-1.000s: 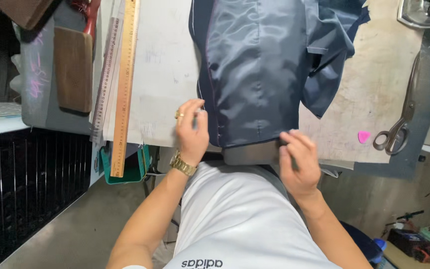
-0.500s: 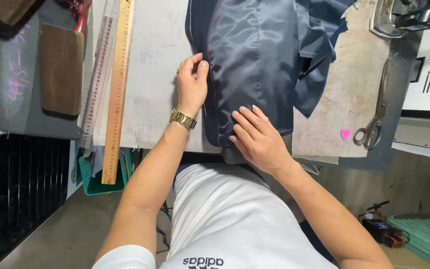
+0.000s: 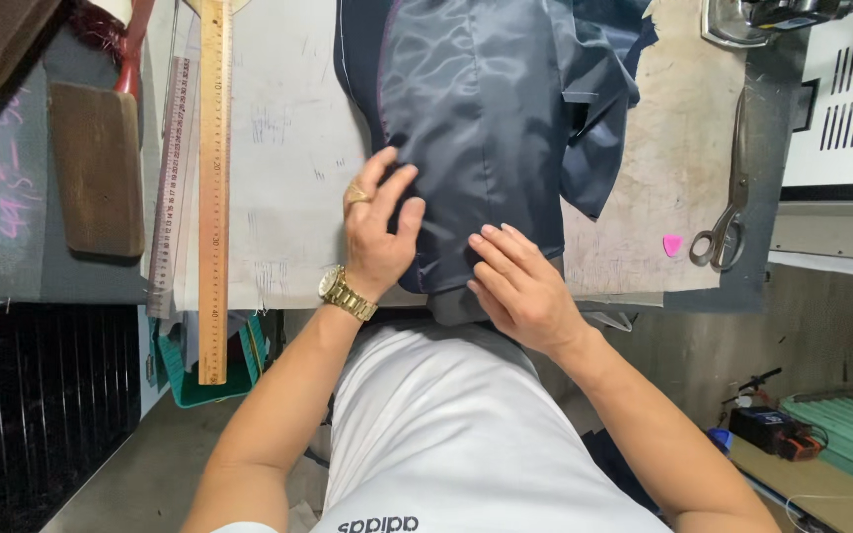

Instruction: The person marks lines on a piece of dark blue fabric using a ruler and pen, then drapes the fabric over a pressing buck and handles it by hand.

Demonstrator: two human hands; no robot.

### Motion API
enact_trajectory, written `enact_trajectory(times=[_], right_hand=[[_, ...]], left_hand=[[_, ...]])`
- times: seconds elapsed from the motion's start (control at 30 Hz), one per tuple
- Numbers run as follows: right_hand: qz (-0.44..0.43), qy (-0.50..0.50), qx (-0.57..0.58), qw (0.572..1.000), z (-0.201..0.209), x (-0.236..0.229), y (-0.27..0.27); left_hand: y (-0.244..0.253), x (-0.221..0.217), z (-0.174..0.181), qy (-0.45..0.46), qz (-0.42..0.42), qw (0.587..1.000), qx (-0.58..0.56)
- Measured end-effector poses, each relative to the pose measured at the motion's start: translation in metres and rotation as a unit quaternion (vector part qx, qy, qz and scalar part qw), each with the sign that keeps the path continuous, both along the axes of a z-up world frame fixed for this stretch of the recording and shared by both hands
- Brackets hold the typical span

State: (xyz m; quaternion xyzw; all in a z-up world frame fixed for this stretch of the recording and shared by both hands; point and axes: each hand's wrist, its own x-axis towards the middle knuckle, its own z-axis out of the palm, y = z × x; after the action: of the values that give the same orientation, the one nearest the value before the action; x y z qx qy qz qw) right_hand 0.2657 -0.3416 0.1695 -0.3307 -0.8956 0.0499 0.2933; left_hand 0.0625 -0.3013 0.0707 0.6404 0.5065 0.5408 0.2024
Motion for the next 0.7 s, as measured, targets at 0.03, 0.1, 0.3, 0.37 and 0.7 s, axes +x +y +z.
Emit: enact_trajectory(times=[0.03,0.1,0.3,0.37,0.7], right_hand=[[-0.001,0.001,0.000,1.000,-0.007,-0.002,-0.001],[0.010,0.005,0.007,1.000,-0.021,-0.007,-0.005],[-0.007,0.006,0.018,1.000,-0.021,-0.010,0.007],[-0.006,-0.010,0.026,1.000,-0.024,-0.016,0.020],[0.034,-0.108,0.039,0.993,-0.021,-0.015,0.053]], left_hand=[[0.003,0.002,-0.008,0.001,-0.001,1.000,0.000],[0.005,0.004,-0.023,0.056,-0.005,0.998,-0.017],[0.014,0.004,-0.014,0.104,-0.011,0.994,-0.009],[0.017,0.004,-0.016,0.113,-0.005,0.994,-0.005],[0.017,0.001,-0.025,-0.031,0.036,0.997,-0.055]])
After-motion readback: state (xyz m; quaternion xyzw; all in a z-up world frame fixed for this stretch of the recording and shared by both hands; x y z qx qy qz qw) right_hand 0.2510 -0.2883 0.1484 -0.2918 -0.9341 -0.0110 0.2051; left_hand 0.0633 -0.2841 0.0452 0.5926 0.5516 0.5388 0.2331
